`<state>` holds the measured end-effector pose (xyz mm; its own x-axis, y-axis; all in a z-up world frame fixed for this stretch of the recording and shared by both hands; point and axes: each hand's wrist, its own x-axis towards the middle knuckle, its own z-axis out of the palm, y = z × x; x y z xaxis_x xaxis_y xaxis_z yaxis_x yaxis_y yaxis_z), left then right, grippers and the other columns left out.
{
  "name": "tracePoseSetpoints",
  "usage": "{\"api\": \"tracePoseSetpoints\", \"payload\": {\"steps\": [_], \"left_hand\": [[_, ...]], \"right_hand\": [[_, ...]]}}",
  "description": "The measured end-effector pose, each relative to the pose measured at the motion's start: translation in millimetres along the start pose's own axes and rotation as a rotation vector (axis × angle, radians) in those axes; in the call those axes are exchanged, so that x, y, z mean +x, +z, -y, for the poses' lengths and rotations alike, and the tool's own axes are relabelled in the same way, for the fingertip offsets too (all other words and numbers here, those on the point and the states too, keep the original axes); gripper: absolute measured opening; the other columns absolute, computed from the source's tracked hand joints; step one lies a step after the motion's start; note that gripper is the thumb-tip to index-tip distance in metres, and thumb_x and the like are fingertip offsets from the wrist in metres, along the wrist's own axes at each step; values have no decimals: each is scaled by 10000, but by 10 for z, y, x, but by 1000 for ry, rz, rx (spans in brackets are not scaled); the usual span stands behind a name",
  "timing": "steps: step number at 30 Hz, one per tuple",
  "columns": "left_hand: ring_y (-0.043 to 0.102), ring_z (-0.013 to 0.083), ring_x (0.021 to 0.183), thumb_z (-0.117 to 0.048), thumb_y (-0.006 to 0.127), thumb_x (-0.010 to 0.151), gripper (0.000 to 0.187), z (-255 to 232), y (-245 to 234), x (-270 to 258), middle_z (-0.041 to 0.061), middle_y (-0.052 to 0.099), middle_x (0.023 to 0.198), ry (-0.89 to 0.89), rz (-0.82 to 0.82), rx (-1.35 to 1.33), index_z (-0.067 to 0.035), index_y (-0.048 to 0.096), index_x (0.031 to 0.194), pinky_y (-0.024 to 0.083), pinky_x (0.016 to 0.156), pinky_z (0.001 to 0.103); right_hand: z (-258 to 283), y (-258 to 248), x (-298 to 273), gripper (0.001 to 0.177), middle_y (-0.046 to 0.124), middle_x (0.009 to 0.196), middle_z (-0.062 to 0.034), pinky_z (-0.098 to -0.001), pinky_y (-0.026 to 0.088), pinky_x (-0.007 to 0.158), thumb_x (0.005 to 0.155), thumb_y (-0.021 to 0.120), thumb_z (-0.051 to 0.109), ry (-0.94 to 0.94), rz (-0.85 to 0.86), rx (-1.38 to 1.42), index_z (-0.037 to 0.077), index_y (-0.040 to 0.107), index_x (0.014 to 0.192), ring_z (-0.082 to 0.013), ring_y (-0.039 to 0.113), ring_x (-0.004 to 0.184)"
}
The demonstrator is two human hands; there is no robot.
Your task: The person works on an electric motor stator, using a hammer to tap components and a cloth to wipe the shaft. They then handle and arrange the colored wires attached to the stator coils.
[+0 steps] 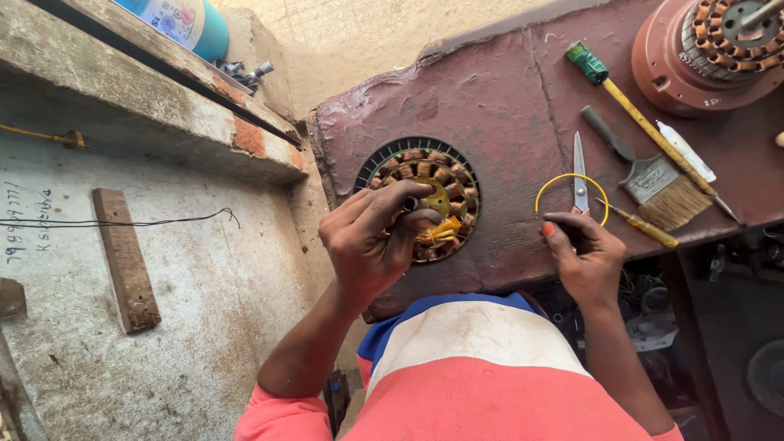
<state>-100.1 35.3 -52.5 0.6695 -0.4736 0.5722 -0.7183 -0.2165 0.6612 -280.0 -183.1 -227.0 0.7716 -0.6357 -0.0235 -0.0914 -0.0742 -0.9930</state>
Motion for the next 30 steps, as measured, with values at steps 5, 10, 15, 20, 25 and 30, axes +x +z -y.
{"api": "tracePoseSetpoints", "payload": {"steps": [5,10,15,20,25,30], "left_hand": [[760,123,748,-87,783,955,115,189,-41,-121,19,785,862,-32,-33,-42,-18,768,1047,591,683,267],[734,219,837,-316,652,1081,325,499,-385,-260,123,699,945,-341,-480,-896,-1,674,1156,621,750,364],[719,244,937,-394,511,1130,357,695,-748,-457,114,668,979,-528,-518,-1453,-48,563,1199,604,872,381],[719,258,915,-332,556,1137,301,591,-730,-755,118,689,995,-582,-554,-1416,-55,594,1247,611,869,412],[716,248,926,-175,640,1094,204,326,-309,-801,121,689,1044,-538,-653,-1156,3,614,1189,614,801,450],[694,230,949,-118,609,1009,139,10,208,-517,114,669,1050,-527,-477,-1120,-18,595,1104,627,812,429]], "right_hand": [[10,118,12,152,728,887,-33,-202,520,730,977,752,64,-34,41,-111,-5,739,1112,-61,660,793],[528,270,56,152,735,869,-48,-247,466,648,946,788,46,-169,22,-298,31,751,1092,-104,633,694],[1322,647,389,237,686,1060,-121,-418,566,829,817,828,25,-767,253,-416,61,751,1039,-314,678,986],[1553,918,325,447,669,1199,-110,-415,577,994,848,850,66,-764,426,-128,94,662,1253,-295,681,1138],[1459,774,-25,1069,393,1512,-178,-446,404,1230,765,929,297,-577,560,167,67,255,1562,-334,419,1463],[1313,749,-308,1357,238,1595,-146,-451,394,1260,595,992,414,-562,270,13,99,143,1606,-343,376,1488]]}}
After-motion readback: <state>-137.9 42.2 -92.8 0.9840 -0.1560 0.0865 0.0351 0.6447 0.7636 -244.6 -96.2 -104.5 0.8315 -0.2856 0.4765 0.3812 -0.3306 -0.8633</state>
